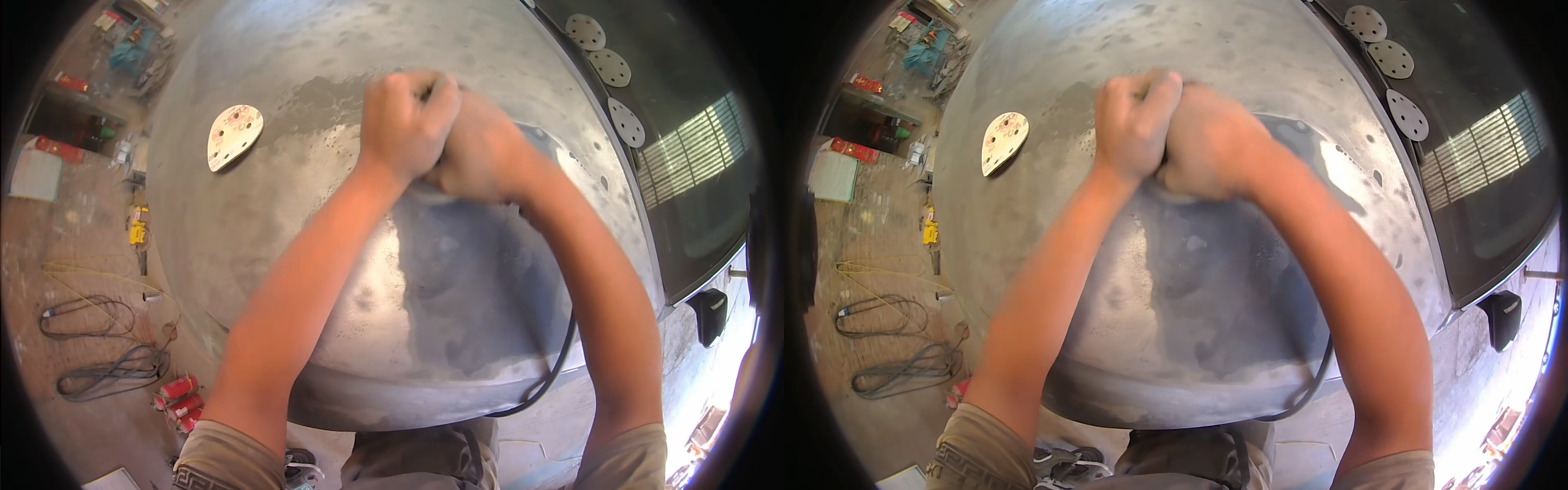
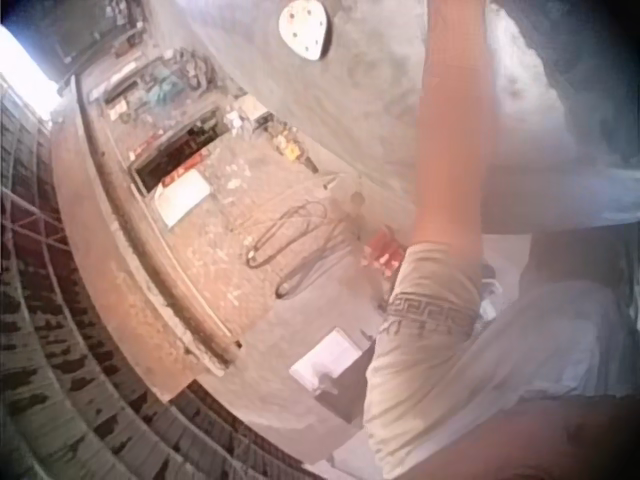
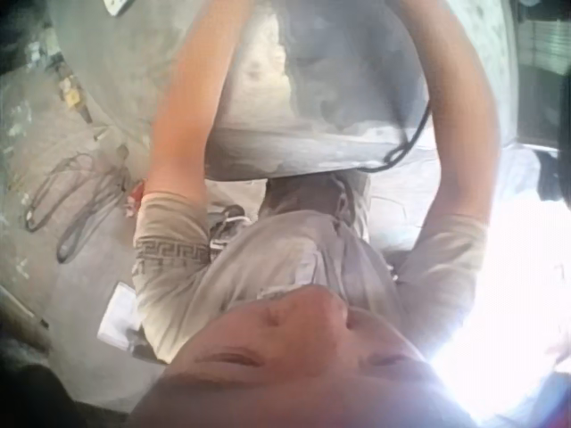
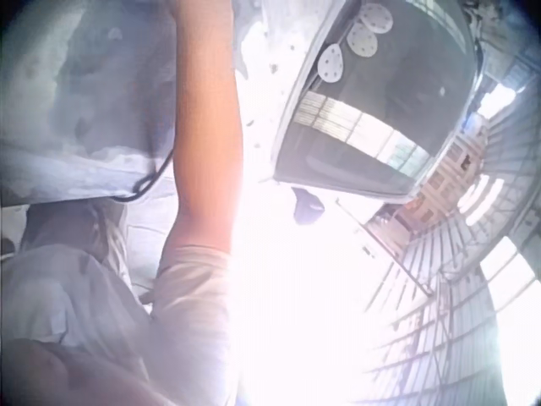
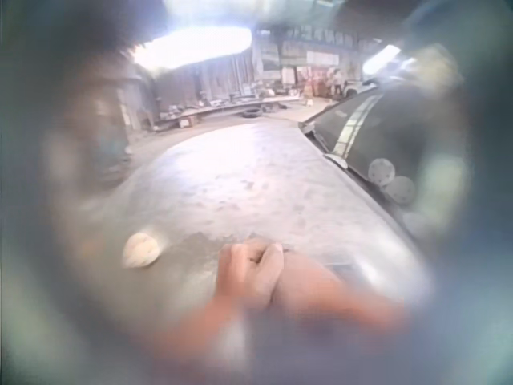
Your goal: The person sands a car hood using a pneumatic orbital sander and sanding discs, repeatedly wiping the surface with a cloth to remove dust. The person switches between different sanding discs during the process.
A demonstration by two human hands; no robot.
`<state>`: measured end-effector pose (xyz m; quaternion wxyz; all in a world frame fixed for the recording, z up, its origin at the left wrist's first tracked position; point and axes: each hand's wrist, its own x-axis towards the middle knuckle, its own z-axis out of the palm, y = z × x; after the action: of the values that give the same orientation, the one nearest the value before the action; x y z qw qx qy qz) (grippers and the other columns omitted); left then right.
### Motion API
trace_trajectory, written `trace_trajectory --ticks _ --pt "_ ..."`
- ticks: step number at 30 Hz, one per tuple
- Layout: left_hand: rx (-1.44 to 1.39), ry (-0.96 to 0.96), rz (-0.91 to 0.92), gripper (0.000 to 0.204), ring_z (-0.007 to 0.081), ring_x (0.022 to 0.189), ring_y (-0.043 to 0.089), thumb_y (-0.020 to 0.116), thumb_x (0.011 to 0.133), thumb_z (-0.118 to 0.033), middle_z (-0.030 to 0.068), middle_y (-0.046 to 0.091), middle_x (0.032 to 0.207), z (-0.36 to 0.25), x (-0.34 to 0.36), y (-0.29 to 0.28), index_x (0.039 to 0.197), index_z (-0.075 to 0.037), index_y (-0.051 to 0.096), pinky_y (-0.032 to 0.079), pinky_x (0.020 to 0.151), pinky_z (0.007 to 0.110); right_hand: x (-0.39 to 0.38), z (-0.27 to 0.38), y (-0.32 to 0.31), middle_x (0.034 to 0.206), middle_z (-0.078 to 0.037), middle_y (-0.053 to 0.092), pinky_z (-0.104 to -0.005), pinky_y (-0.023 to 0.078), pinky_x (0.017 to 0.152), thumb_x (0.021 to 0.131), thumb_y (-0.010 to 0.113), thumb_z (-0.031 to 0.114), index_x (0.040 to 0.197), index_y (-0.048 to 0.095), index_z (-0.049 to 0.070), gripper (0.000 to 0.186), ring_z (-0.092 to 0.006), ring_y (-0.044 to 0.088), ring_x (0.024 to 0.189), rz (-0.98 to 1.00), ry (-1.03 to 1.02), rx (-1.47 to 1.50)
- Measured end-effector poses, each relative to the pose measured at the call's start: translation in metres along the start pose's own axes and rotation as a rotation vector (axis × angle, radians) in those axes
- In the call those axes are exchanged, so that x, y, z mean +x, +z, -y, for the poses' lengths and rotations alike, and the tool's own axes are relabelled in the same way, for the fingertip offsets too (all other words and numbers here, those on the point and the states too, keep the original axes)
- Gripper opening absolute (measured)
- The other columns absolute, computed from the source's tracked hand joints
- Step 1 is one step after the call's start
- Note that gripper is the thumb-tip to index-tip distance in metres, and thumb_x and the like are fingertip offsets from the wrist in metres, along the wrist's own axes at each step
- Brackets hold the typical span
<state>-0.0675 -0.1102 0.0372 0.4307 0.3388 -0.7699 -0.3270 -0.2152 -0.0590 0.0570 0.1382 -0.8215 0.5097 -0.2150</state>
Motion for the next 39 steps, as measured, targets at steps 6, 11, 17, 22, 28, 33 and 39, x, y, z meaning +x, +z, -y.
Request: trace_trajectory --ticks 6,11,17,22,28,33,39 --pt "-0.092 0.132 -0.164 0.033 0.0264 0.069 0.071 0.060 0.097 -0.019 0.0211 0.073 0.074 -0.006 -0.039 0.021 0.093 0.007 0.079 0.055 0.068 0.040 -0.038 0.015 0.007 0.087 -0.021 0.075 -0.0495 0.061 0.079 0.068 0.079 0.013 0.082 0.072 0.003 0.018 -0.0413 0.074 0.090 -0.013 -0.065 -0.074" --pt "-0.076 0.071 -0.112 0.032 0.0276 0.072 0.073 0.059 0.098 -0.018 0.0221 0.075 0.079 -0.014 -0.058 0.011 0.094 0.006 0.080 0.056 0.071 0.039 -0.043 0.029 0.013 0.088 -0.022 0.075 -0.0494 0.062 0.081 0.071 0.077 0.013 0.083 0.072 0.002 0.017 -0.0426 0.074 0.091 0.072 0.004 0.014" --pt "-0.082 -0.002 -0.161 0.037 0.0189 0.069 0.067 0.062 0.097 -0.025 0.0213 0.074 0.072 0.016 0.024 0.012 0.089 0.006 0.080 0.053 0.069 0.036 0.020 -0.007 -0.009 0.090 -0.026 0.075 -0.0502 0.062 0.078 0.074 0.078 0.020 0.084 0.074 -0.003 0.025 -0.0438 0.074 0.089 0.100 0.169 0.041" --pt "-0.136 0.229 -0.226 0.040 0.0260 0.074 0.073 0.058 0.097 -0.027 0.0202 0.078 0.079 0.003 -0.038 0.025 0.095 0.005 0.082 0.057 0.073 0.037 -0.040 0.014 0.019 0.095 -0.024 0.076 -0.0481 0.062 0.084 0.074 0.080 0.018 0.085 0.075 -0.002 0.023 -0.0423 0.074 0.093 -0.047 -0.056 -0.120" --pt "-0.097 0.120 -0.124 0.039 0.0271 0.079 0.075 0.056 0.098 -0.024 0.0205 0.080 0.086 0.005 0.005 0.017 0.096 0.004 0.083 0.058 0.076 0.039 -0.002 -0.009 0.010 0.096 -0.024 0.077 -0.0489 0.063 0.084 0.075 0.079 0.020 0.084 0.074 -0.001 0.022 -0.0411 0.075 0.092 -0.106 0.026 -0.153" --pt "-0.097 0.133 -0.135 0.038 0.0276 0.080 0.076 0.056 0.098 -0.023 0.0211 0.079 0.085 0.002 -0.029 0.014 0.096 0.004 0.082 0.059 0.077 0.040 -0.024 0.020 0.007 0.093 -0.022 0.077 -0.0483 0.063 0.082 0.075 0.079 0.018 0.084 0.075 0.001 0.020 -0.0401 0.076 0.088 0.040 0.035 -0.193" --pt "-0.092 0.097 -0.121 0.033 0.0257 0.070 0.069 0.059 0.097 -0.022 0.0212 0.075 0.079 -0.007 -0.050 0.016 0.091 0.004 0.079 0.054 0.069 0.040 -0.047 0.029 0.020 0.088 -0.021 0.077 -0.0490 0.063 0.081 0.076 0.080 0.021 0.083 0.075 0.003 0.020 -0.0407 0.076 0.086 -0.018 0.034 -0.192"
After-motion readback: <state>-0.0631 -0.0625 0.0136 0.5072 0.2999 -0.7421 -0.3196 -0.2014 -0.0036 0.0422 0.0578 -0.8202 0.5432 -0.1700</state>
